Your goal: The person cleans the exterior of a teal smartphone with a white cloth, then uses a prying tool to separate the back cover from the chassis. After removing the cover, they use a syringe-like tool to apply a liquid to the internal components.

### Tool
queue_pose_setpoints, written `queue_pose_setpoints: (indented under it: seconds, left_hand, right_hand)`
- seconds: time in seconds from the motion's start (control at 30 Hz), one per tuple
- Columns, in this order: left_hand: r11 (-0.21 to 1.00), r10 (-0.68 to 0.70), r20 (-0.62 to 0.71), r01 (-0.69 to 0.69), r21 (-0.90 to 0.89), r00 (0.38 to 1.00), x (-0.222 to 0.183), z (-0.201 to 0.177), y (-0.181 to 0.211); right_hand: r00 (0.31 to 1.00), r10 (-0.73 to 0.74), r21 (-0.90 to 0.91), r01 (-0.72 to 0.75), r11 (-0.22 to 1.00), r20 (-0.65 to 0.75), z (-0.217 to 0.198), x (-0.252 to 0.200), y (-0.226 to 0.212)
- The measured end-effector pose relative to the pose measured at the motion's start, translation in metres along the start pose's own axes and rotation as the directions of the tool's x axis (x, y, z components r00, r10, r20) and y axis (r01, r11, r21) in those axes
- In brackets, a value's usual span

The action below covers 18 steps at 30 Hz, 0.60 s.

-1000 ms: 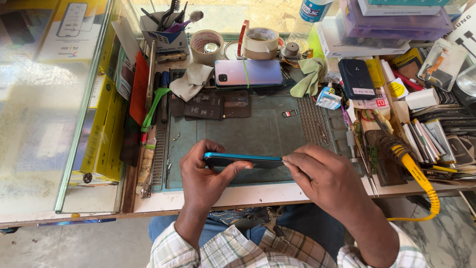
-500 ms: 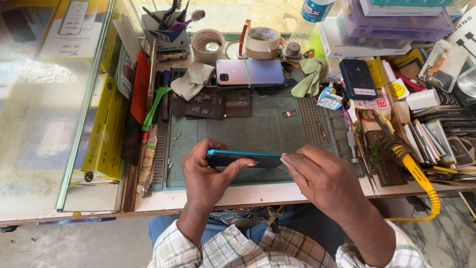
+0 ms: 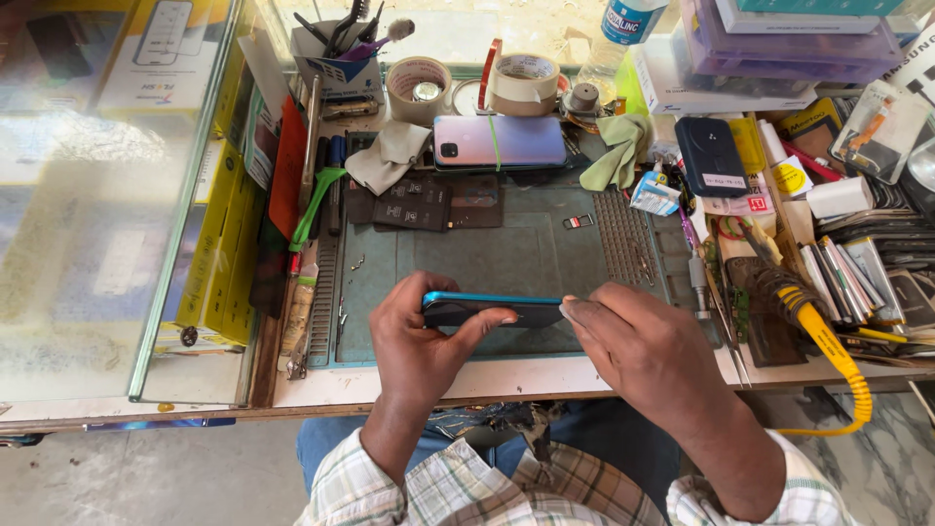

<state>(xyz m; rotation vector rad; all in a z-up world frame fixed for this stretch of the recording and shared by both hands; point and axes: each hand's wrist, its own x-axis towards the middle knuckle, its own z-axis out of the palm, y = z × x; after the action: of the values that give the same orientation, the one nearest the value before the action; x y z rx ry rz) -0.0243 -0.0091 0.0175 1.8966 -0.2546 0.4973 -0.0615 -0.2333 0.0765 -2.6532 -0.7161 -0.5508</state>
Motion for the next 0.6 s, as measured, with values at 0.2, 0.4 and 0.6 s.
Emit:
queue_pose_setpoints:
  seconds: [0.2,0.4,0.6]
  left_hand:
    - [0.996,0.079,0.002,-0.079,0.03,0.997,0.003,0.004,0.013]
    - [0.991,0.094,0.04,-0.097,0.09,0.995,0.004,0.0,0.015]
    - [0.989,0.069,0.067,-0.077,0.124,0.995,0.002,-0.001,0.015]
  right_hand:
    - [0.999,-0.049,-0.031,0.049,0.998,-0.01,-0.003,0.007,-0.012]
    - [0.998,-0.06,0.008,0.06,0.998,-0.004,-0.001,0.021,-0.022]
    - [0.992,-0.109,0.024,0.111,0.994,-0.06,-0.004,0.033,-0.037]
